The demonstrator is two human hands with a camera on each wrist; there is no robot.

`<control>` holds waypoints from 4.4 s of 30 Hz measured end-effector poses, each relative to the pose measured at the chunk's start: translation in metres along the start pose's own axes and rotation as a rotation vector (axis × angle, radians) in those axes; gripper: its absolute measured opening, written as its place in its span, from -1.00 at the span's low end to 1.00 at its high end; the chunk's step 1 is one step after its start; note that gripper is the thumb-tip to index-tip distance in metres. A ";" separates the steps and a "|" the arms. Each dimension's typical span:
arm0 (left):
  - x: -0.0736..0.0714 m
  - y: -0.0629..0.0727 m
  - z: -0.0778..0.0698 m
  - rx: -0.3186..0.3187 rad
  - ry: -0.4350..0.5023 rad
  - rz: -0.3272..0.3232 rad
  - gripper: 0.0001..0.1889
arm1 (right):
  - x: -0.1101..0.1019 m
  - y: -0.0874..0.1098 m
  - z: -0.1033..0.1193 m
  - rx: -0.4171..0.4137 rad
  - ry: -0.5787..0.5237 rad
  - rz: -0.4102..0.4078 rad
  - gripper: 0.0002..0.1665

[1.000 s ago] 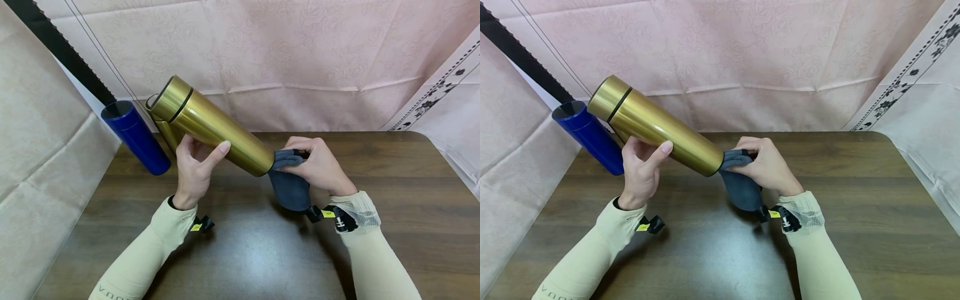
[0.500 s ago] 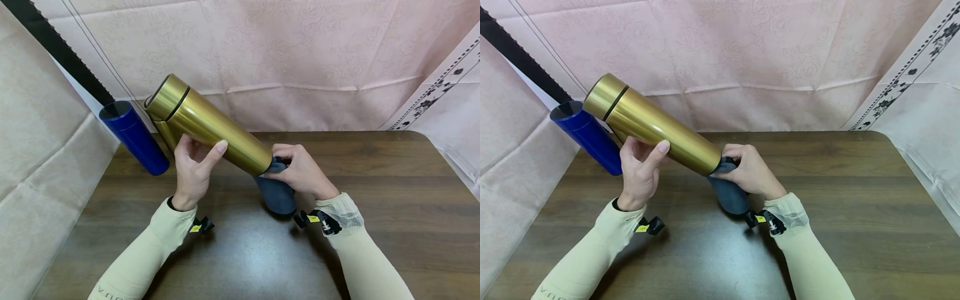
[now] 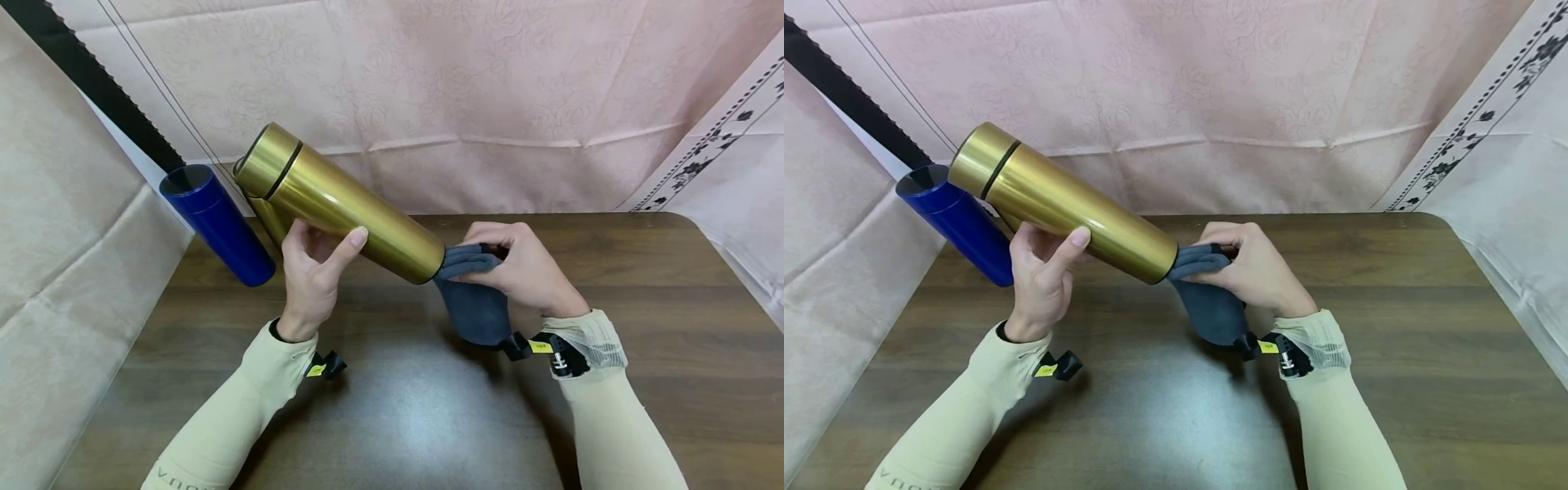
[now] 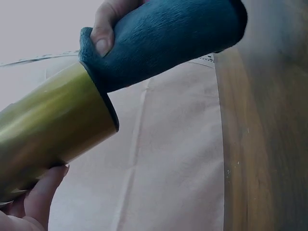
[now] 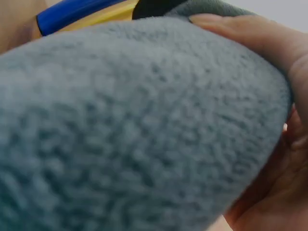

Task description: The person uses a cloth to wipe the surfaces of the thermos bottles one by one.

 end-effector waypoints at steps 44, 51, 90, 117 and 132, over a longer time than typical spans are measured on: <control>0.008 0.004 -0.001 -0.018 0.034 0.009 -0.68 | -0.007 -0.003 -0.006 -0.006 -0.020 -0.148 -0.81; 0.008 0.004 -0.003 0.001 0.086 0.021 -0.66 | 0.018 -0.010 -0.005 -0.044 -0.027 -0.113 -0.83; 0.015 0.016 0.034 -0.216 -0.141 0.127 -0.39 | -0.082 0.027 -0.023 0.268 0.122 -0.304 -0.56; 0.074 0.002 0.087 -0.230 -0.421 0.269 -0.39 | -0.138 0.080 -0.041 0.406 0.101 -0.282 -0.53; 0.147 -0.034 0.139 -0.359 -0.476 0.406 -0.30 | -0.140 0.083 -0.030 0.237 0.204 -0.230 -0.58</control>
Point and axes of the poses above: each hand's wrist, its own y-axis away from the middle knuckle, its own x-axis out of the palm, z = x × y, the point moved 8 cm from there along -y, towards the middle knuckle, and after that the axes turned 14 degrees about y, right-handed, at the moved point
